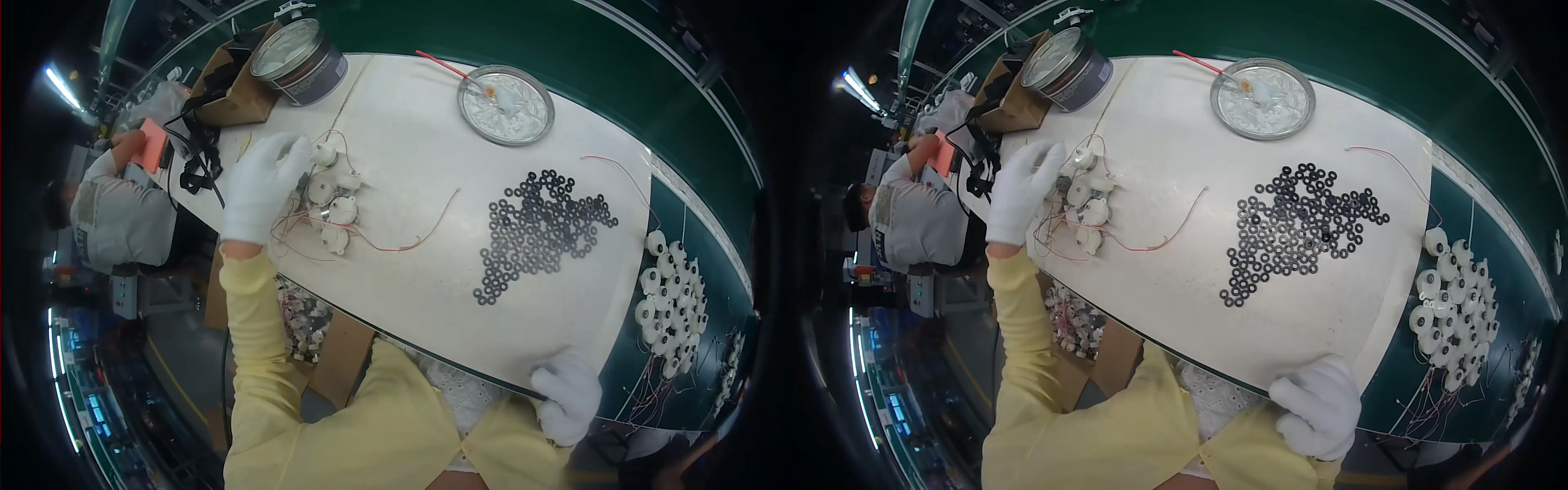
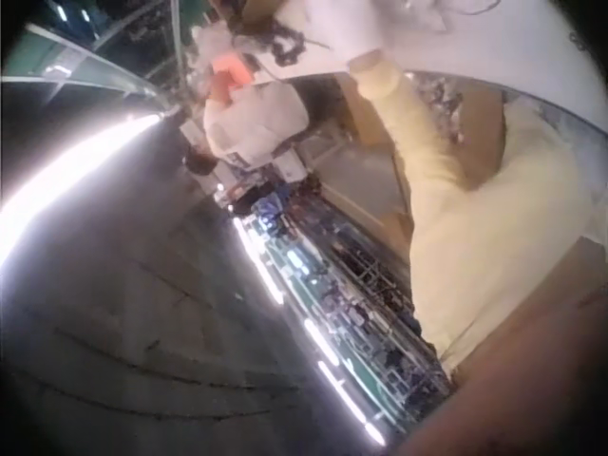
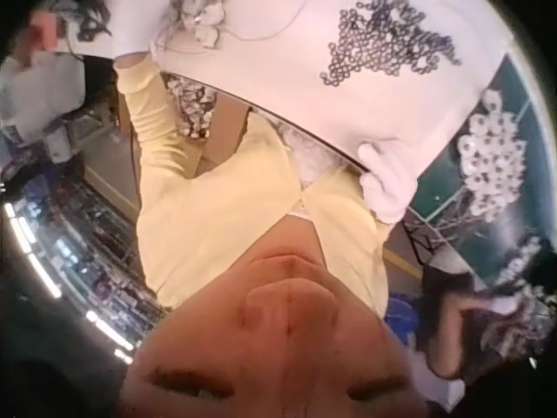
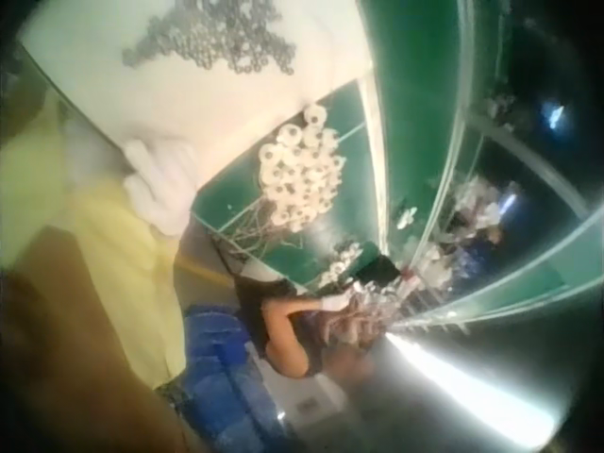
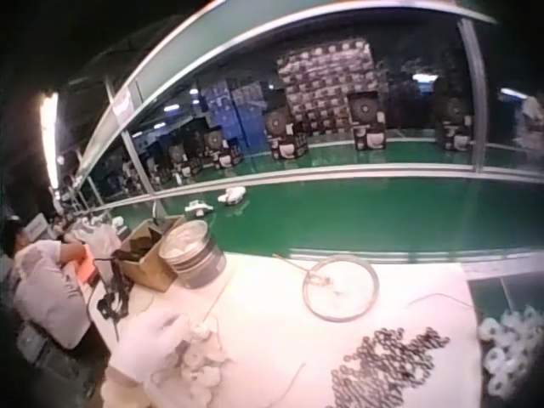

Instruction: The person assembles small white plastic components by inserting black circular washers into their centers. They pick up a component, place a washer into the hole, and then set the finished unit aside on the table. The process is repeated continuously with components and washers arranged in piles on the work surface.

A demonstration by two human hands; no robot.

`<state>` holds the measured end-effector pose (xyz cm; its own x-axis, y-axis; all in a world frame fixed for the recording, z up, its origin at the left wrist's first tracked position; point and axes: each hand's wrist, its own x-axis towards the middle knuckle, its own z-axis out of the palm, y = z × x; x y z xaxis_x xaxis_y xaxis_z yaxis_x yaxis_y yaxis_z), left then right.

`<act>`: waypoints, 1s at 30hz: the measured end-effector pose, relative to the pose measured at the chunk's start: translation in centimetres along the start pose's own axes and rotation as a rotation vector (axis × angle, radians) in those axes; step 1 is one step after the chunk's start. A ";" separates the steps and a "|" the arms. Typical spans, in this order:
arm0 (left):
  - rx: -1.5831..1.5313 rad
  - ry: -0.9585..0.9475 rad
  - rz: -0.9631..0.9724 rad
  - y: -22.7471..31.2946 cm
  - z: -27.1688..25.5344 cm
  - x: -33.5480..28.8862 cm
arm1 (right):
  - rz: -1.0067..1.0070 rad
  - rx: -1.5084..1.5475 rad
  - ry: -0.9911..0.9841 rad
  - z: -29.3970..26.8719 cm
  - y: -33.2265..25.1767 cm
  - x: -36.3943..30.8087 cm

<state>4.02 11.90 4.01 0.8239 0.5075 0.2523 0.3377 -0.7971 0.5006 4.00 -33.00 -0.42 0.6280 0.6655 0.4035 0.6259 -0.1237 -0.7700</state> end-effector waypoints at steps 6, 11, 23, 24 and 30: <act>0.222 -0.373 -0.123 1.0 1.9 3.3 | 0.062 -0.047 -0.008 0.1 0.1 0.2; 0.383 -0.382 0.098 2.9 3.4 2.8 | 0.074 -0.046 -0.031 -0.1 0.1 0.3; -1.409 0.367 0.686 5.2 -14.6 -4.8 | 0.064 -0.003 -0.099 -0.5 0.7 0.4; -1.304 0.455 0.678 6.2 -14.5 -5.4 | 0.071 -0.014 -0.093 -0.5 0.7 0.3; -1.455 0.227 0.672 6.4 -15.8 -7.1 | 0.064 -0.036 -0.089 -0.6 0.8 0.3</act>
<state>-6.90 8.36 18.53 0.5120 0.3538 0.7828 -0.8405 0.0180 0.5416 4.93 -33.37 -0.61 0.6245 0.7180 0.3074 0.6030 -0.1930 -0.7741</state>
